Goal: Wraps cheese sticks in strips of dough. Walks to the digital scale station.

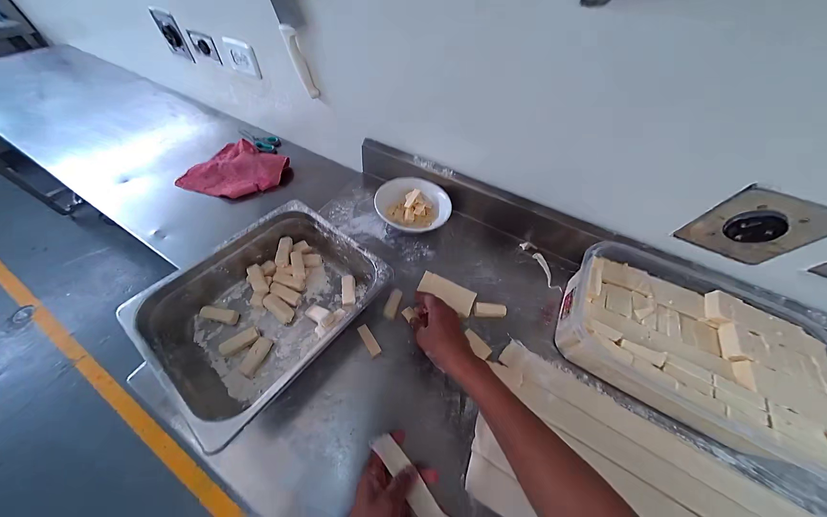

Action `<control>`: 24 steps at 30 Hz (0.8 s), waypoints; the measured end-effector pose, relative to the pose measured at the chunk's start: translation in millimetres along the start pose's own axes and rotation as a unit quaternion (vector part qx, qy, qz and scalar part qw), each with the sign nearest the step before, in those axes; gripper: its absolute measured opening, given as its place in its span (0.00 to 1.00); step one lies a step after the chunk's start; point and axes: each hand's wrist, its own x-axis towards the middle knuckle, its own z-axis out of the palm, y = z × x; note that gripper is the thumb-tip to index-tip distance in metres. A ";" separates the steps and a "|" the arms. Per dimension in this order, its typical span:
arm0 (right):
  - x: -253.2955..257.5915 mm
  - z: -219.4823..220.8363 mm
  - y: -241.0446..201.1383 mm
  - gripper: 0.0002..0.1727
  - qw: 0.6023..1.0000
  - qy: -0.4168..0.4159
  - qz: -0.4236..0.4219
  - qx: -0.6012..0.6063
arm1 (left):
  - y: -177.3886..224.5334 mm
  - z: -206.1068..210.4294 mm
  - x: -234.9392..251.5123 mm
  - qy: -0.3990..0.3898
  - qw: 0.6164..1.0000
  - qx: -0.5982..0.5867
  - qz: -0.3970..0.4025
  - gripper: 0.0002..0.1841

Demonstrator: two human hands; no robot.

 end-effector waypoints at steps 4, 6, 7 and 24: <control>-83.8 1.5 23.9 0.20 0.959 -0.014 0.021 0.283 | 9.8 -0.8 8.8 0.054 0.998 -0.026 0.024 0.19; -126.0 5.7 25.8 0.16 0.906 -0.023 0.069 0.417 | 15.2 -5.0 15.6 0.063 0.996 -0.019 0.062 0.19; -143.9 10.9 26.0 0.15 0.889 -0.021 0.083 0.450 | 19.3 -5.7 17.5 0.075 0.994 -0.011 0.076 0.17; -183.6 93.6 21.6 0.32 0.990 0.083 -0.061 0.094 | 35.8 -25.7 19.4 0.079 0.929 0.176 0.316 0.09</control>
